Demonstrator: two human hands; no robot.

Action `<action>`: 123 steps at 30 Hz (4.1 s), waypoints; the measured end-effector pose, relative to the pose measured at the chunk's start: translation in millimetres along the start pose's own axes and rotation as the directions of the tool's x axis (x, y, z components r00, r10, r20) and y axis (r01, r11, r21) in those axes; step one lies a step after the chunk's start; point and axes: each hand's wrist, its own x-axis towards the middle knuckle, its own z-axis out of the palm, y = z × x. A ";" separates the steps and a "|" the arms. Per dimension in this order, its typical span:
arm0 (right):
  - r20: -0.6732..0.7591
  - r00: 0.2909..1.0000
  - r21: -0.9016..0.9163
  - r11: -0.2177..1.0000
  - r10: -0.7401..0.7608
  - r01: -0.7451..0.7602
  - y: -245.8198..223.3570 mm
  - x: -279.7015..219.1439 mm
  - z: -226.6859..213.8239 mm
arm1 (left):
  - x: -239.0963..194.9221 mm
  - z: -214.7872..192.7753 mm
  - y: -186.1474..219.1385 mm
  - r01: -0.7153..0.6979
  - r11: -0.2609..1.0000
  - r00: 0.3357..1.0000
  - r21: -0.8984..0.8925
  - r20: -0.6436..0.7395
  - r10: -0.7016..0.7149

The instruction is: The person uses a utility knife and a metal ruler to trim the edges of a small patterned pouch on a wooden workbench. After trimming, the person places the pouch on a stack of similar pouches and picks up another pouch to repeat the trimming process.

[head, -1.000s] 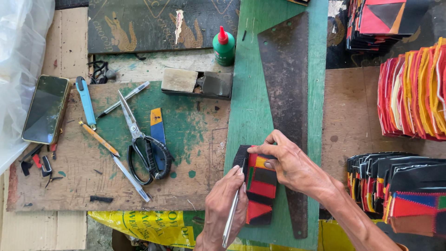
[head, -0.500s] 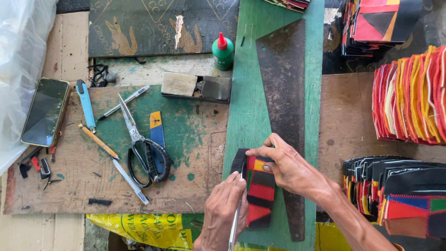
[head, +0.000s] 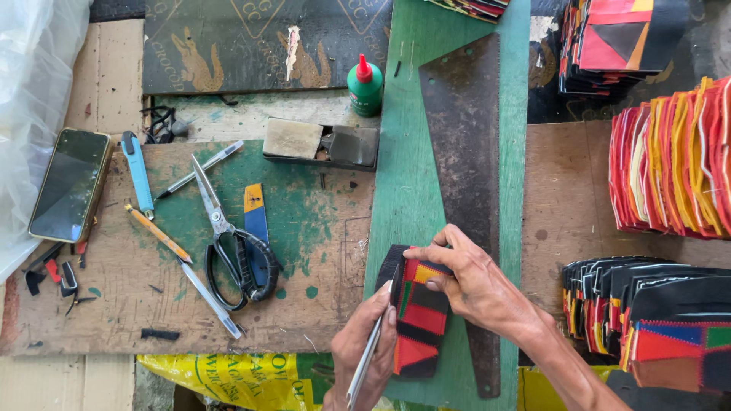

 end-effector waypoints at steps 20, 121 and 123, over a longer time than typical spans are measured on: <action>0.099 0.995 0.020 1.000 0.013 -0.015 3.2 6.5 -10.7 | -1.3 -1.9 -9.0 -0.180 0.973 0.982 0.142 0.083 0.170; -0.042 0.922 0.882 0.447 0.385 -0.146 -20.6 -48.0 35.9 | 20.7 -46.1 21.1 0.550 0.762 0.828 -0.343 0.344 -0.443; -0.075 0.904 0.892 0.433 0.422 -0.128 -20.8 -44.4 31.2 | 17.1 -46.1 22.7 0.551 0.764 0.821 -0.336 0.385 -0.423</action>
